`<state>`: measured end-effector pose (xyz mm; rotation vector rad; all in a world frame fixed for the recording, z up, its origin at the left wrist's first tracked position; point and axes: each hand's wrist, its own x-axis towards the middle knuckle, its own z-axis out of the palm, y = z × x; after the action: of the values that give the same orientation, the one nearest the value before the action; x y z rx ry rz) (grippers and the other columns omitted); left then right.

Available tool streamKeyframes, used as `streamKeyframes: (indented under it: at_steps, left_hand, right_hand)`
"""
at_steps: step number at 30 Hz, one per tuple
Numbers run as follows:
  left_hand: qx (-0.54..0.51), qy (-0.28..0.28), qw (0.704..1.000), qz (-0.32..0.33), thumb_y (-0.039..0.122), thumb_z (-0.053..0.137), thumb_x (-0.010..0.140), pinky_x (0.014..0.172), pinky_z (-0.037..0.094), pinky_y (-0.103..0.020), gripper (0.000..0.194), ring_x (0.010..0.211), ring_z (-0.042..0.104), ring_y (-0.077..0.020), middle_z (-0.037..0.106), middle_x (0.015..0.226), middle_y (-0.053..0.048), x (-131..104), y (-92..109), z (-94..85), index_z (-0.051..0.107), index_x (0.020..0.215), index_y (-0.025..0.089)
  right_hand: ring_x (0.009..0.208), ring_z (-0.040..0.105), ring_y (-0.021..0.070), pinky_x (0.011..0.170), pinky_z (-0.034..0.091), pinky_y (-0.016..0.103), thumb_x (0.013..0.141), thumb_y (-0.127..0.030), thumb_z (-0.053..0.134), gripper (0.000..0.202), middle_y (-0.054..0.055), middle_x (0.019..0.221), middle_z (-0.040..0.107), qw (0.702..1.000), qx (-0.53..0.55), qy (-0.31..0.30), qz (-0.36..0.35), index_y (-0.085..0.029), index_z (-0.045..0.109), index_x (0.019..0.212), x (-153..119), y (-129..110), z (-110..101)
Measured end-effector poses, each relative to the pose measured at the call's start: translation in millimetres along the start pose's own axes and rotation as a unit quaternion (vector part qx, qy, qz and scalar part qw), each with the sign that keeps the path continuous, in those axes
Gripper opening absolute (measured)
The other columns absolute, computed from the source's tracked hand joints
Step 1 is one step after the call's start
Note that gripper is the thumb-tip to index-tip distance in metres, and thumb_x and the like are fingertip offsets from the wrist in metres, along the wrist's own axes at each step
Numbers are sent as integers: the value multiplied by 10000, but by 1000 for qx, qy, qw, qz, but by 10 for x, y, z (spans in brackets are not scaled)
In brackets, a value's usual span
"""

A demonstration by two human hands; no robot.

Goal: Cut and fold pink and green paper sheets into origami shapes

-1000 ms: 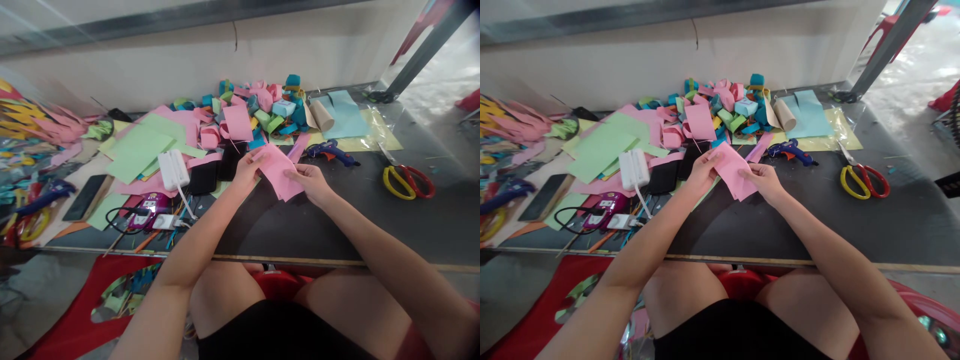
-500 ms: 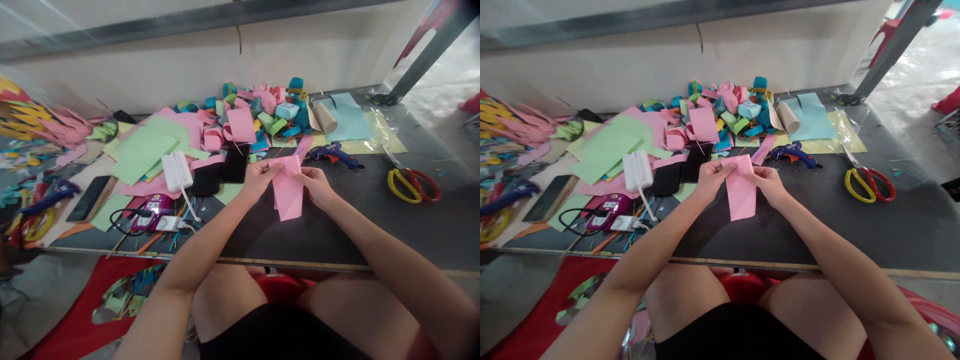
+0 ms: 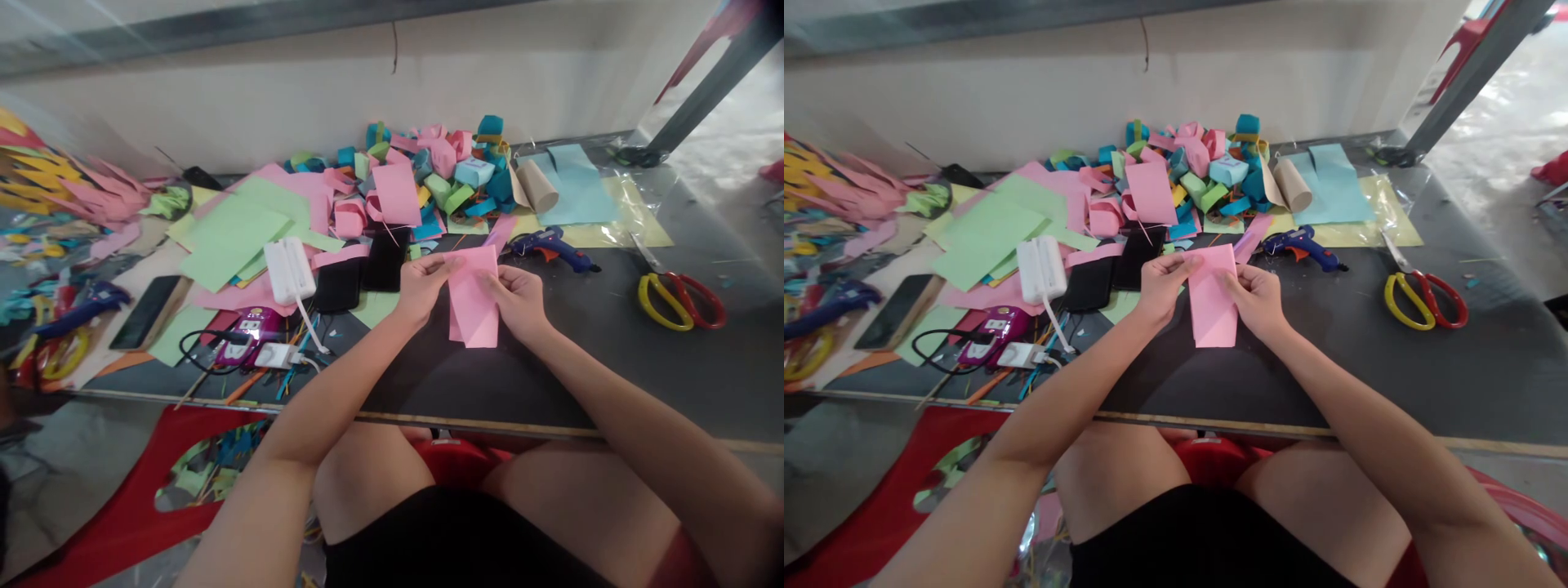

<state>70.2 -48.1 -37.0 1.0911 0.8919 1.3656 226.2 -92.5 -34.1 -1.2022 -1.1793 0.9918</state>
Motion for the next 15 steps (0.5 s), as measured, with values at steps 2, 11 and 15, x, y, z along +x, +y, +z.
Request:
streamKeyframes:
  at_steps: [2,11,15]
  left_hand:
    - [-2,9,1000,10,465,923,619,649,506,-258,307,672,616,-111,726,734,2,-17,27,10,793,734,212]
    - [-4,16,1000,12,485,936,596,654,519,-267,352,672,631,-119,736,738,-9,-27,48,20,799,750,200]
    - [32,2,999,17,461,916,646,621,496,-255,304,652,621,-117,720,702,-1,-34,32,-22,805,757,200]
  right_hand:
    - [547,522,145,498,439,280,686,-669,811,455,-2,587,599,1000,-6,-6,-8,-225,713,680,-7,-32,4]
    - [606,575,165,540,479,293,697,-668,788,441,6,652,652,1000,-18,-12,-22,-231,729,711,-25,-47,5]
    - [694,641,197,625,537,333,673,-663,803,436,18,719,693,1000,6,-2,-15,-242,735,762,-9,-32,21]
